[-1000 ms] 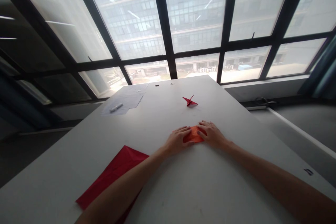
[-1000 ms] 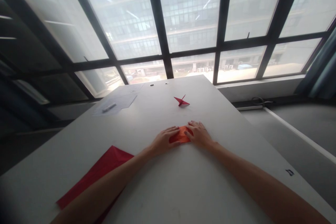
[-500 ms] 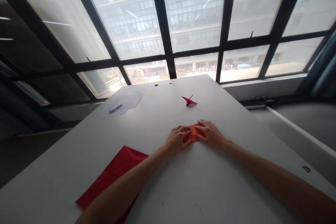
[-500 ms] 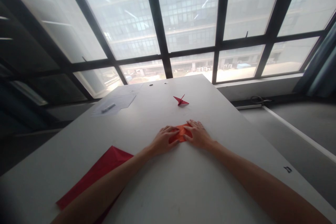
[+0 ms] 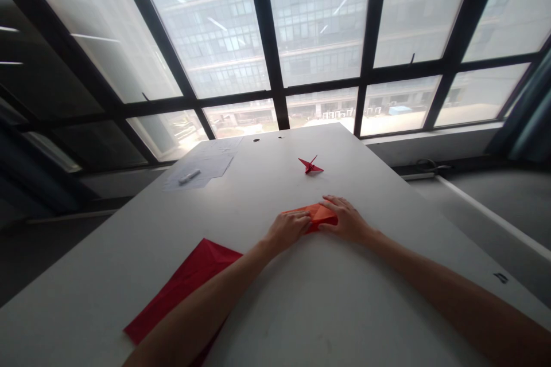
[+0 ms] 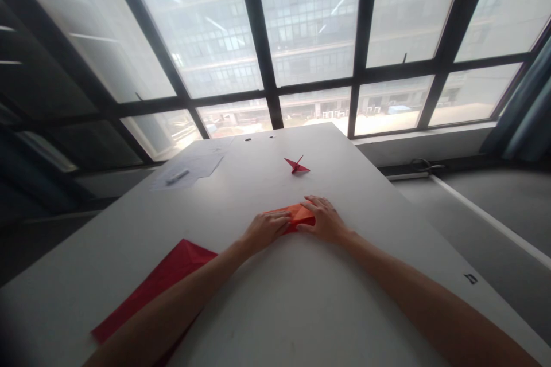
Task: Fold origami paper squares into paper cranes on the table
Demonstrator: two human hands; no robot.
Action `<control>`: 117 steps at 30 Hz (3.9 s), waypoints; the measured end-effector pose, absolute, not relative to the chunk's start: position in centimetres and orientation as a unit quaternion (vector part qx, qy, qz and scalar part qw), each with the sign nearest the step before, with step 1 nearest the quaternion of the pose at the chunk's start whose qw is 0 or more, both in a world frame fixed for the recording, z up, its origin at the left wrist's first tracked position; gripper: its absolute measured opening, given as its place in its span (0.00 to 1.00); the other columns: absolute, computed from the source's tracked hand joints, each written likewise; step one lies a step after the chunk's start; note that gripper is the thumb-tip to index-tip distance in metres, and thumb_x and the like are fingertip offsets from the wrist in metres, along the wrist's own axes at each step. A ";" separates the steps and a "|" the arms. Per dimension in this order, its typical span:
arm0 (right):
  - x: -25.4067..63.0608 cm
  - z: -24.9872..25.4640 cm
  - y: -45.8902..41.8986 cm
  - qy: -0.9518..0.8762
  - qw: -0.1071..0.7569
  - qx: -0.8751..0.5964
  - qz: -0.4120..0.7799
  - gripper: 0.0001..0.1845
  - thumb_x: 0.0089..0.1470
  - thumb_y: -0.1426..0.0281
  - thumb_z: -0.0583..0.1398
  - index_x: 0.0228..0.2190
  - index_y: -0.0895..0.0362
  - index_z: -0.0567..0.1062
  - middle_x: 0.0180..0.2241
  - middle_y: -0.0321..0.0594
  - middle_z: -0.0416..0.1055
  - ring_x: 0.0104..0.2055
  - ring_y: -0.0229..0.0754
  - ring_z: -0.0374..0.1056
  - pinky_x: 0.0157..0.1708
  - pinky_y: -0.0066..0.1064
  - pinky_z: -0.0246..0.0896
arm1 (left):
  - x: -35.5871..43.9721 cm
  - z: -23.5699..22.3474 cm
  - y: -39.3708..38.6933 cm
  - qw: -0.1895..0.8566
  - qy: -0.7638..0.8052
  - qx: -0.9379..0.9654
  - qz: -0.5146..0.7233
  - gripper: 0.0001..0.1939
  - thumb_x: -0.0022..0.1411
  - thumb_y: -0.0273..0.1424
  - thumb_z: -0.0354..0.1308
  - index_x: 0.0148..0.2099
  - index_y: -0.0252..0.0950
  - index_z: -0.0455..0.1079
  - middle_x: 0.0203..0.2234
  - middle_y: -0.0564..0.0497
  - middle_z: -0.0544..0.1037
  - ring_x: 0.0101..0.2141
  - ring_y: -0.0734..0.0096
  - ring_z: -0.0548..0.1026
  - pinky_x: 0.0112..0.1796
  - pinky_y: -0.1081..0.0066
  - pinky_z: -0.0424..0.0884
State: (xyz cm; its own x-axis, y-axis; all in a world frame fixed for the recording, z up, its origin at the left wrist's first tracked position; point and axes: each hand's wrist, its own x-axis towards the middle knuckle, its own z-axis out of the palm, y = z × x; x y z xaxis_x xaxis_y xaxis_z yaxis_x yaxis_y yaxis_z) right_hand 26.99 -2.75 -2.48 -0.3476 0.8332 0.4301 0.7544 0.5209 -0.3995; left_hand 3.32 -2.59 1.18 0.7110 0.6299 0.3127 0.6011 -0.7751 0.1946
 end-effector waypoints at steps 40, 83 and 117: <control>29.0 -1.7 -0.4 -0.461 0.580 -0.511 0.437 0.14 0.44 0.64 0.65 0.34 0.59 0.78 0.33 0.45 0.78 0.31 0.46 0.74 0.23 0.31 0.69 | 1.3 0.7 1.3 0.513 0.449 0.527 0.507 0.20 0.48 0.40 0.65 0.41 0.34 0.73 0.27 0.50 0.77 0.25 0.73 0.72 0.25 0.74 0.69; 27.5 -2.3 -3.0 -0.859 0.076 -0.497 0.097 0.41 0.62 0.47 0.41 0.67 0.58 0.44 0.69 0.44 0.36 0.71 0.51 0.32 0.66 0.54 0.23 | 1.8 0.1 -1.3 0.089 0.355 0.930 -0.003 0.41 0.66 0.56 0.37 0.72 0.41 0.29 0.69 0.48 0.37 0.68 0.56 0.34 0.63 0.47 0.32; 30.4 -1.6 -1.3 -0.863 0.218 -0.423 0.167 0.20 0.61 0.61 0.55 0.54 0.47 0.73 0.62 0.43 0.61 0.66 0.52 0.52 0.65 0.56 0.34 | 2.1 0.0 -0.5 0.166 0.349 0.913 0.133 0.27 0.68 0.44 0.48 0.66 0.46 0.58 0.65 0.50 0.60 0.66 0.61 0.53 0.65 0.54 0.43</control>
State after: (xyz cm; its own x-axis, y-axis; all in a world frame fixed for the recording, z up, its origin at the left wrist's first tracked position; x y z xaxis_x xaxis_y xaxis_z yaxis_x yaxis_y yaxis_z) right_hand 30.37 -1.33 -1.63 -0.5463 0.8037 0.2360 0.6582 0.5861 -0.4726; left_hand 2.06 -0.49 0.01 0.7211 0.6811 0.1267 0.5927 -0.7013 0.3962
